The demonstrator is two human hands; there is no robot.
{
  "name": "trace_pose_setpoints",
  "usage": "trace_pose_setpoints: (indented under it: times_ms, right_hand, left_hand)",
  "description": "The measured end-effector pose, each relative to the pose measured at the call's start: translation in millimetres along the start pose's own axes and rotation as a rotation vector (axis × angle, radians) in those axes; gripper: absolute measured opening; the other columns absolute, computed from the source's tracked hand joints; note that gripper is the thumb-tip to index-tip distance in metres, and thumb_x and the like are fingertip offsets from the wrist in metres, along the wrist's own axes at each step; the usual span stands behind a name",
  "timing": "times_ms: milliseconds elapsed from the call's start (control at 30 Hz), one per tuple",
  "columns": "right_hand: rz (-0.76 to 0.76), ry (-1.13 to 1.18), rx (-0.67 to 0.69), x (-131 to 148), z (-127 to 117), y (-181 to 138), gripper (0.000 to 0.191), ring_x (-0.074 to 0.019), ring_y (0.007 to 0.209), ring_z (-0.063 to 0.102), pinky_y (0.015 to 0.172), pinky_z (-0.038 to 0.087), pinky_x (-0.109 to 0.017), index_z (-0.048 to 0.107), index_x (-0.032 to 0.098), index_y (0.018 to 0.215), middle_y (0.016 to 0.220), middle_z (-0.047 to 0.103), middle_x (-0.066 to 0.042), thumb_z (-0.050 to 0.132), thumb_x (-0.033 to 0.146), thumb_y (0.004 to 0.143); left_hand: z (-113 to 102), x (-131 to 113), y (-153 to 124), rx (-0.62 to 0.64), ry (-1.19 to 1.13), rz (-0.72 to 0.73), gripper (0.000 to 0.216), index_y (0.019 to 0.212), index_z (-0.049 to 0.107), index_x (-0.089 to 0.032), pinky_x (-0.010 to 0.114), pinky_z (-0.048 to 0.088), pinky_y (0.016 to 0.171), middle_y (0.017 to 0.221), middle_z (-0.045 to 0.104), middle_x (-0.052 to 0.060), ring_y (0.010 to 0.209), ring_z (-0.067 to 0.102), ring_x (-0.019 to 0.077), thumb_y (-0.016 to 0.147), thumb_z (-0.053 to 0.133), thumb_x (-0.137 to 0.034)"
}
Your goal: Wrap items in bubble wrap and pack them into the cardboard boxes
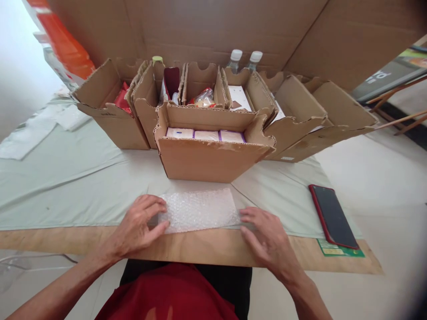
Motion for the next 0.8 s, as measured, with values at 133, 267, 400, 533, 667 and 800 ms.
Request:
trace_pose_setpoints:
  times_ms: [133, 267, 400, 533, 667, 800]
  right_hand:
    - [0.177, -0.14, -0.038, -24, 8, 15, 0.026, -0.029, 0.105, 0.066, 0.086, 0.049, -0.044, 0.066, 0.02, 0.109, 0.112, 0.073, -0.011, 0.05, 0.039, 0.099]
    - [0.213, -0.224, -0.001, -19, 37, 30, 0.031, -0.0359, 0.118, 0.06, 0.092, 0.047, -0.05, 0.068, 0.016, 0.107, 0.127, 0.068, -0.017, 0.053, 0.041, 0.096]
    - [0.222, -0.061, -0.031, -4, 46, 30, 0.021, -0.0317, 0.114, 0.063, 0.09, 0.047, -0.046, 0.065, 0.02, 0.088, 0.126, 0.069, -0.013, 0.051, 0.033, 0.096]
    - [0.392, 0.156, -0.042, -9, 35, 18, 0.021, -0.0262, 0.097, 0.068, 0.087, 0.05, -0.042, 0.066, 0.022, 0.1, 0.108, 0.074, -0.009, 0.054, 0.038, 0.093]
    - [0.56, 0.302, 0.022, -21, 31, 3, 0.051, -0.0221, 0.086, 0.069, 0.081, 0.055, -0.037, 0.057, 0.022, 0.135, 0.103, 0.073, -0.008, 0.056, 0.045, 0.09]
    - [0.552, 0.3, 0.058, -22, 30, -3, 0.058, -0.0209, 0.084, 0.069, 0.081, 0.057, -0.037, 0.053, 0.023, 0.144, 0.098, 0.073, -0.006, 0.053, 0.046, 0.09]
  left_hand:
    - [1, 16, 6, -0.023, 0.28, -0.168, 0.018, 0.09, 0.065, -0.019, 0.042, 0.052, 0.074, 0.086, 0.068, 0.008, 0.079, 0.063, 0.0257, 0.094, 0.056, -0.033]
    - [18, 22, 11, 0.103, 0.415, -0.27, 0.017, 0.086, 0.066, -0.018, 0.045, 0.051, 0.076, 0.088, 0.067, 0.01, 0.084, 0.062, 0.0301, 0.087, 0.064, -0.034]
    - [27, 17, 14, 0.148, 0.276, -0.316, 0.009, 0.079, 0.062, -0.019, 0.041, 0.051, 0.079, 0.089, 0.067, 0.009, 0.085, 0.063, 0.027, 0.087, 0.057, -0.021]
    - [21, 12, 11, 0.037, 0.008, -0.375, 0.009, 0.084, 0.059, -0.02, 0.036, 0.051, 0.077, 0.091, 0.068, 0.007, 0.084, 0.064, 0.0225, 0.088, 0.051, -0.021]
    - [30, 16, -1, 0.031, -0.234, -0.486, 0.043, 0.133, 0.052, -0.021, 0.03, 0.051, 0.069, 0.087, 0.07, 0.001, 0.07, 0.064, 0.0173, 0.09, 0.05, -0.027]
    - [36, 14, -4, -0.025, -0.333, -0.455, 0.058, 0.147, 0.046, -0.024, 0.033, 0.053, 0.084, 0.104, 0.072, 0.006, 0.09, 0.069, 0.0196, 0.089, 0.046, -0.025]
Point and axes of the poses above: each hand's wrist, its own y-axis towards the middle knuckle, its own z-axis out of the palm, x = y × z, the point moved 8 cm from there along y, towards the middle knuckle
